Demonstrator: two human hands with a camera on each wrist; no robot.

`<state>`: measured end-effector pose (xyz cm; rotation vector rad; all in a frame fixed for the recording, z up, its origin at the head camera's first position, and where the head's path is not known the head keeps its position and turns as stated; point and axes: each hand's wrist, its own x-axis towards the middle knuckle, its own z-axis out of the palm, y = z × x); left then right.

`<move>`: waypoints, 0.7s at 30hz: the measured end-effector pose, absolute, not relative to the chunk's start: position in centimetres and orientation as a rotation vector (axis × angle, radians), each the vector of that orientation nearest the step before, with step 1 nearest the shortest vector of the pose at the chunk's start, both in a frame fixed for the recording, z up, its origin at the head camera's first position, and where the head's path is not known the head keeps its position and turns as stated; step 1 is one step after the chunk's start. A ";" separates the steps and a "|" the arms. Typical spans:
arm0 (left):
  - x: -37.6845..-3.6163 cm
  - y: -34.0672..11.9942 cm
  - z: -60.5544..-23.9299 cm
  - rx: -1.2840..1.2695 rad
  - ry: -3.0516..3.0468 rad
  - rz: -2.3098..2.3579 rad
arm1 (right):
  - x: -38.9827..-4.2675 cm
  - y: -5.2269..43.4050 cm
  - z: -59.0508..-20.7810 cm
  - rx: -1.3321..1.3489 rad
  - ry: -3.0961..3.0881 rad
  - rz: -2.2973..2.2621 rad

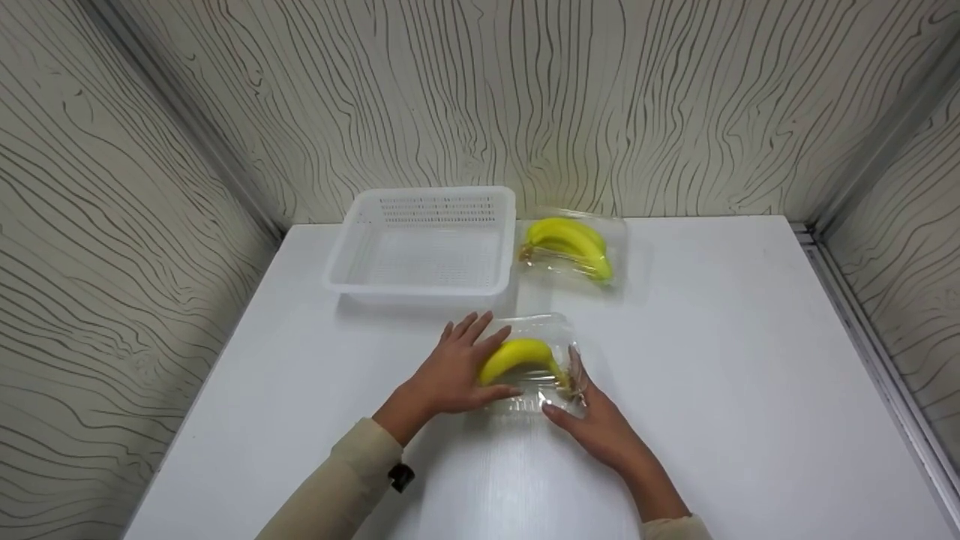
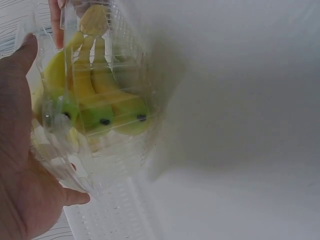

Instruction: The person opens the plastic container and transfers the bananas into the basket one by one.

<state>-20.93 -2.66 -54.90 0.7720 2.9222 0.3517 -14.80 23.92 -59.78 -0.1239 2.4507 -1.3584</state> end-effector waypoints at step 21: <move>-21.0 -2.6 -54.9 0.783 2.939 0.369 | -14.8 23.8 -59.7 -0.085 2.452 -1.346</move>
